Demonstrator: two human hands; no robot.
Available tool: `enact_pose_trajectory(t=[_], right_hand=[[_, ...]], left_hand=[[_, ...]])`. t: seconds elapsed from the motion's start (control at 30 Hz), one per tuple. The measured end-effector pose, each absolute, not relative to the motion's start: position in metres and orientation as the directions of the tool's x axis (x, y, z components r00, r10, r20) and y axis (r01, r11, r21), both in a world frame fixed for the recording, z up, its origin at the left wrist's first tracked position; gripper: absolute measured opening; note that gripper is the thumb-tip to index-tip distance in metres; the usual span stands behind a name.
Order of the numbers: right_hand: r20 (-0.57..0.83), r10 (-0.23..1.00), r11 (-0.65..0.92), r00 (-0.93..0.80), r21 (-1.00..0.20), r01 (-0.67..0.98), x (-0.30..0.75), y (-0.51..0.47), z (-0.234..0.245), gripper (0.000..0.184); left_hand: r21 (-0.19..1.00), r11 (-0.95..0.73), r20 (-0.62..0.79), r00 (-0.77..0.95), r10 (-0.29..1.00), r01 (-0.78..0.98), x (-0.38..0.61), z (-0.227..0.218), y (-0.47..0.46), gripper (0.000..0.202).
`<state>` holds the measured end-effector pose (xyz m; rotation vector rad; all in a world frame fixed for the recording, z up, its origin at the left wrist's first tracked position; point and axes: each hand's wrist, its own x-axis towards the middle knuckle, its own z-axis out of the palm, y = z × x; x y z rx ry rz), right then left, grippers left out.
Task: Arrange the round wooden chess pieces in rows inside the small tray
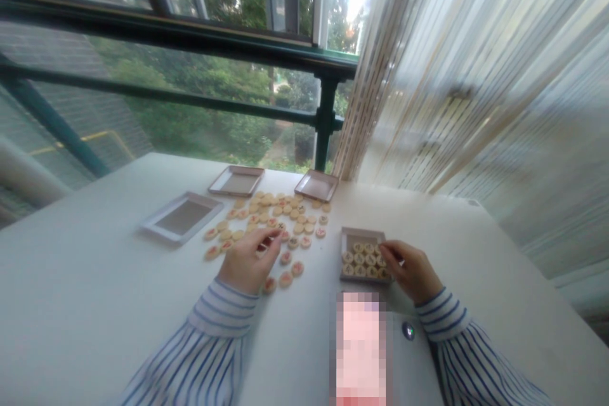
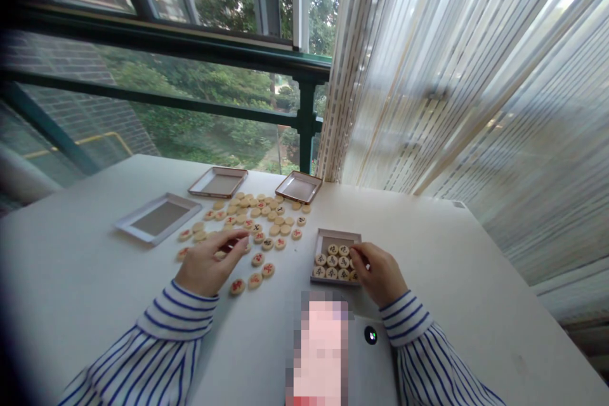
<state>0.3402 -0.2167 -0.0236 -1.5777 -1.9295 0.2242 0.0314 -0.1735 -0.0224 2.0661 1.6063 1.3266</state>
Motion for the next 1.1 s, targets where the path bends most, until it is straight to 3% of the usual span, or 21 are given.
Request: enact_pose_trajectory(t=[0.17, 0.4, 0.67, 0.93, 1.1], right_hand=[[0.380, 0.917, 0.311, -0.124, -0.482, 0.819, 0.332, -0.214, -0.010, 0.026], [0.409, 0.905, 0.316, -0.122, -0.452, 0.834, 0.328, -0.201, 0.002, 0.027], [0.400, 0.888, 0.393, -0.228, -0.402, 0.827, 0.307, -0.192, 0.016, 0.023], [0.361, 0.863, 0.468, -0.352, -0.315, 0.825, 0.284, -0.188, 0.021, 0.020], [0.365, 0.858, 0.481, -0.362, -0.321, 0.816, 0.282, -0.189, 0.015, 0.021]], left_hand=[[0.666, -0.329, 0.513, -0.091, 0.854, 0.670, 0.019, -0.036, -0.166, 0.027], [0.702, -0.365, 0.522, -0.095, 0.847, 0.611, 0.017, -0.049, -0.164, 0.028], [0.660, -0.357, 0.563, -0.121, 0.817, 0.661, 0.011, -0.049, -0.168, 0.026], [0.724, -0.214, 0.500, -0.285, 0.818, 0.656, -0.001, -0.050, -0.169, 0.030], [0.789, -0.183, 0.466, -0.378, 0.800, 0.587, -0.003, -0.047, -0.170, 0.033]])
